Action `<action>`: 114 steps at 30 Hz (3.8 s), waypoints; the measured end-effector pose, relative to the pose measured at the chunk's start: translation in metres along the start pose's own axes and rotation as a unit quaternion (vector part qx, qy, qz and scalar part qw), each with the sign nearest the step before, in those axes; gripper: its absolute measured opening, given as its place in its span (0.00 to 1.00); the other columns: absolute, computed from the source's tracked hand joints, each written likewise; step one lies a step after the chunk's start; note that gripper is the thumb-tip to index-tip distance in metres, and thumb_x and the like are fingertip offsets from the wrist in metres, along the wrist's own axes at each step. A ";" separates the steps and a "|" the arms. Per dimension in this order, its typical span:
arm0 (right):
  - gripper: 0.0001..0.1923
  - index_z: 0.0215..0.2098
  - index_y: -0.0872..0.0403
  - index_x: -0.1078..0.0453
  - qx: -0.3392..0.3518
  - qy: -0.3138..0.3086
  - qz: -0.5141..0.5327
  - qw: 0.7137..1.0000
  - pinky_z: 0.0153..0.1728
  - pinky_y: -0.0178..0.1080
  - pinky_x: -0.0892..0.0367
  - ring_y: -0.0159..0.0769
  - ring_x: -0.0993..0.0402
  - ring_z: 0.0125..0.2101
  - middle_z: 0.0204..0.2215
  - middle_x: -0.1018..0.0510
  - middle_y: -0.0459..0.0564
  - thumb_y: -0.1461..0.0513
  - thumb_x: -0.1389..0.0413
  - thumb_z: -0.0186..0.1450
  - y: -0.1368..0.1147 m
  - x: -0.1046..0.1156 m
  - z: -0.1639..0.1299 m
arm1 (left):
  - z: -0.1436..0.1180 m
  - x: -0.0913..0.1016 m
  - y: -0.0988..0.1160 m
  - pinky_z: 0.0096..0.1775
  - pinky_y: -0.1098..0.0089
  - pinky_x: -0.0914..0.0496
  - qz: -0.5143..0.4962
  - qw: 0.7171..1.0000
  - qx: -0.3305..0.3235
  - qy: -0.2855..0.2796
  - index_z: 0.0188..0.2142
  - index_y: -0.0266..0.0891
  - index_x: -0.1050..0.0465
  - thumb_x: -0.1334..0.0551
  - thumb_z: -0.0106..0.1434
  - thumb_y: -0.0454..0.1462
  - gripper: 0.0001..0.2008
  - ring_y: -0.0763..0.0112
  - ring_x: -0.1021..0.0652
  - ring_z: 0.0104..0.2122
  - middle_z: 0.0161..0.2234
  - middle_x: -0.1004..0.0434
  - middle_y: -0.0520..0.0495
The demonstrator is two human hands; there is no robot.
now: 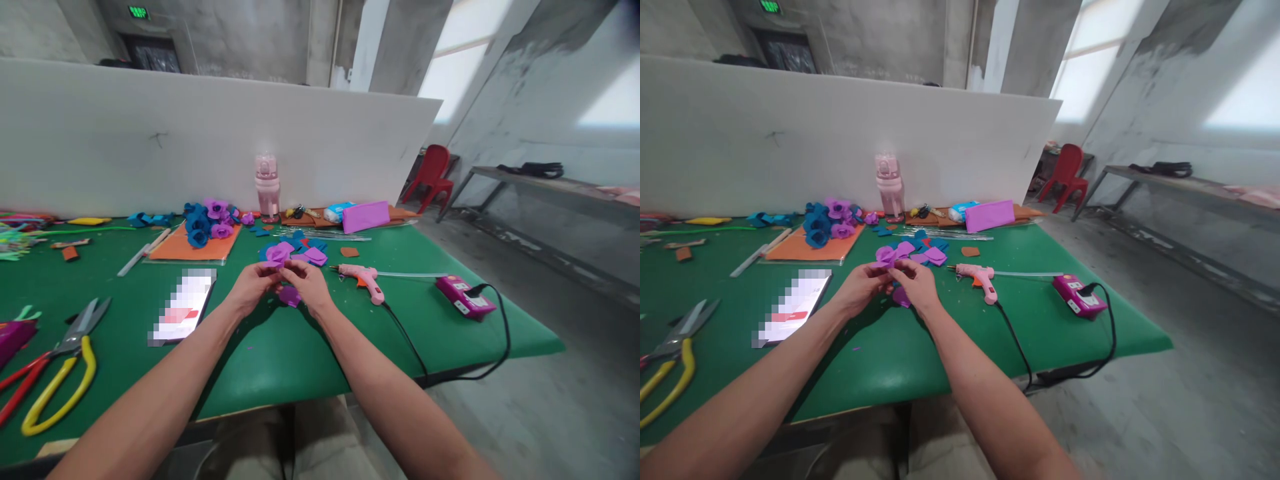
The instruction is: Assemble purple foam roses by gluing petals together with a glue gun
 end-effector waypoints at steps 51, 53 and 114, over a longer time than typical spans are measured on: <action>0.07 0.28 0.53 0.25 0.157 -0.010 -0.186 0.970 0.31 0.34 0.33 0.33 0.28 0.26 0.25 0.23 0.45 0.65 0.46 0.55 -0.023 0.001 -0.009 | -0.013 0.020 0.058 0.32 0.71 0.33 0.091 0.991 -0.098 0.001 0.30 0.35 0.27 0.34 0.51 0.45 0.14 0.73 0.27 0.27 0.26 0.26 0.48; 0.07 0.29 0.53 0.25 0.163 -0.009 -0.193 0.967 0.31 0.34 0.33 0.33 0.28 0.27 0.25 0.22 0.46 0.65 0.46 0.56 -0.023 0.002 -0.009 | -0.013 0.020 0.057 0.33 0.70 0.33 0.106 0.989 -0.102 0.006 0.30 0.35 0.27 0.33 0.50 0.43 0.13 0.73 0.27 0.27 0.27 0.26 0.49; 0.07 0.32 0.52 0.26 0.274 -0.051 -0.299 0.913 0.34 0.35 0.34 0.33 0.27 0.31 0.28 0.22 0.47 0.64 0.47 0.61 -0.036 -0.007 -0.019 | -0.014 0.015 0.052 0.30 0.71 0.34 0.053 0.996 -0.059 -0.032 0.24 0.36 0.34 0.32 0.49 0.41 0.13 0.74 0.28 0.24 0.23 0.26 0.51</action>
Point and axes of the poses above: each hand's wrist, its own z-axis towards the middle knuckle, its own x-axis out of the back of the hand, y = z × x, the point moved 5 cm from there along z, towards the middle knuckle
